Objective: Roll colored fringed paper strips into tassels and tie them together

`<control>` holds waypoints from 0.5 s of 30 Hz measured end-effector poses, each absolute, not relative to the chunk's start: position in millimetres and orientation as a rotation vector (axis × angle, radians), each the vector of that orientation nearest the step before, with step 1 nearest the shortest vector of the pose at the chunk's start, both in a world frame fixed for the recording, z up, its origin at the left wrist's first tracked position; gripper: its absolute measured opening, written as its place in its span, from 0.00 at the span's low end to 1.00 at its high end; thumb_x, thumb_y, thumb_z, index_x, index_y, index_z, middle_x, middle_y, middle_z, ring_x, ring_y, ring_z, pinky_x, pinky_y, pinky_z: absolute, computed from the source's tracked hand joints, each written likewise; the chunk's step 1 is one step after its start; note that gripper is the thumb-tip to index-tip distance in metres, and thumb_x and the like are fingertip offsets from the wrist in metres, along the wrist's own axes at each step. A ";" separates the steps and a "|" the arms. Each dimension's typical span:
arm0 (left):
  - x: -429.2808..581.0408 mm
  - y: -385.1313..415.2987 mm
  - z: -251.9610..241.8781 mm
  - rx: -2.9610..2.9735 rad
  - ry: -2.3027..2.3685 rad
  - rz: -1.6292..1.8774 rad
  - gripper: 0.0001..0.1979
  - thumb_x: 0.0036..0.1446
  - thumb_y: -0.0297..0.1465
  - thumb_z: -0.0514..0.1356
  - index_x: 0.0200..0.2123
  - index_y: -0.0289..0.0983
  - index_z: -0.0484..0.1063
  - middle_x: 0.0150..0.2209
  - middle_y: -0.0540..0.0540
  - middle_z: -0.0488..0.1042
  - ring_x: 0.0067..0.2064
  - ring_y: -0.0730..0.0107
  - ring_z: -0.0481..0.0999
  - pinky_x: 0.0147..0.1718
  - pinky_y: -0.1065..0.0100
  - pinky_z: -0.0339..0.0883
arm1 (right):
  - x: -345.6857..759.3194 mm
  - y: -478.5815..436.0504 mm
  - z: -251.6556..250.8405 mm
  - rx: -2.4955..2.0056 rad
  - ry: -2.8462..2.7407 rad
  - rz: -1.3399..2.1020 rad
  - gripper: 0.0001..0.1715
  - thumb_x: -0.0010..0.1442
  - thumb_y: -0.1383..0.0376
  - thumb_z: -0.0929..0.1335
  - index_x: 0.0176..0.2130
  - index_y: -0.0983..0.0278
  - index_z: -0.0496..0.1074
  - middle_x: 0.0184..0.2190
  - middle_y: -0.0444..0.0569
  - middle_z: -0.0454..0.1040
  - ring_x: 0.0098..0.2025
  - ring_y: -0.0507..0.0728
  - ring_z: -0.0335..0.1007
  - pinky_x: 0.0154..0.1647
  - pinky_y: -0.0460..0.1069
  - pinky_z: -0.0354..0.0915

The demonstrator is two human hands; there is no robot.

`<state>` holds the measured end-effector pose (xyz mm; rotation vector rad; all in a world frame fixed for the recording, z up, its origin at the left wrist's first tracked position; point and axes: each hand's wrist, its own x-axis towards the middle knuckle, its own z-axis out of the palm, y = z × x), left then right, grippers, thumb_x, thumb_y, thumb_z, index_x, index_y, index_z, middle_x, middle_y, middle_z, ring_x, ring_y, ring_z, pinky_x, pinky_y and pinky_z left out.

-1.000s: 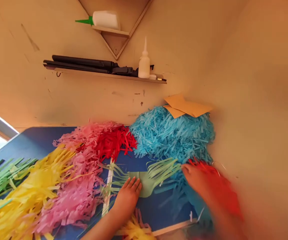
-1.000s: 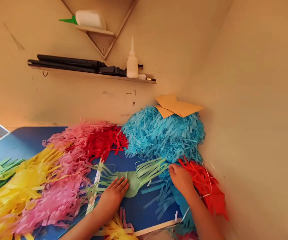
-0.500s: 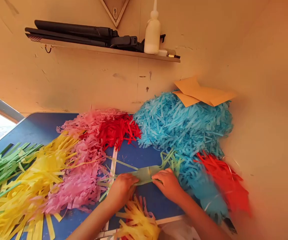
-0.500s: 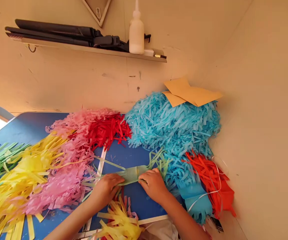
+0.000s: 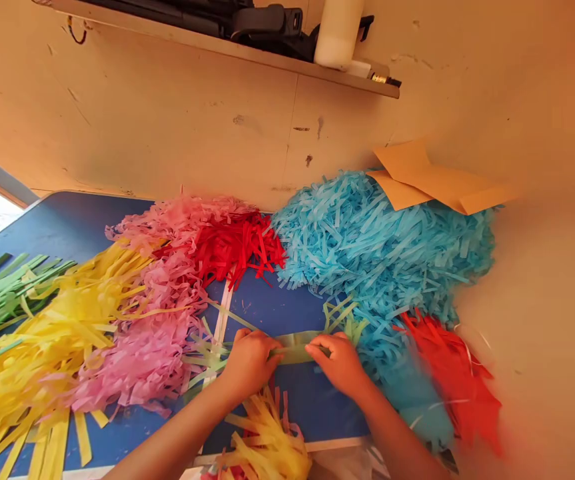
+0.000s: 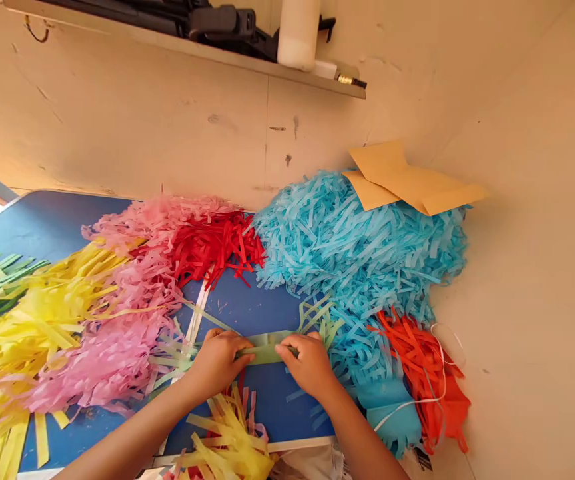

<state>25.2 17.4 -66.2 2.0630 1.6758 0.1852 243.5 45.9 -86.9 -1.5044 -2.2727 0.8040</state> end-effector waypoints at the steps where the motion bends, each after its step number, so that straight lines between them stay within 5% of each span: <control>1: 26.2 18.6 -68.4 2.048 1.699 0.182 0.09 0.60 0.34 0.58 0.33 0.43 0.79 0.32 0.47 0.80 0.40 0.60 0.78 0.43 0.59 0.60 | 243.7 47.4 -88.3 -1.550 -2.272 0.772 0.19 0.68 0.59 0.62 0.28 0.60 0.74 0.25 0.42 0.76 0.29 0.55 0.69 0.40 0.50 0.57; 7: 29.2 21.9 -71.3 2.039 1.859 0.119 0.21 0.65 0.41 0.51 0.30 0.38 0.78 0.29 0.40 0.80 0.34 0.58 0.78 0.44 0.55 0.59 | 238.3 55.8 -96.8 -1.628 -2.331 0.674 0.15 0.66 0.61 0.64 0.29 0.59 0.74 0.28 0.43 0.78 0.30 0.55 0.71 0.41 0.50 0.56; 15: 28.5 17.9 -74.6 2.048 1.904 0.109 0.10 0.60 0.35 0.56 0.31 0.40 0.77 0.28 0.44 0.77 0.35 0.59 0.76 0.44 0.56 0.58 | 236.9 59.8 -96.5 -1.582 -2.430 0.666 0.14 0.66 0.61 0.66 0.29 0.60 0.74 0.29 0.42 0.78 0.30 0.54 0.70 0.41 0.50 0.54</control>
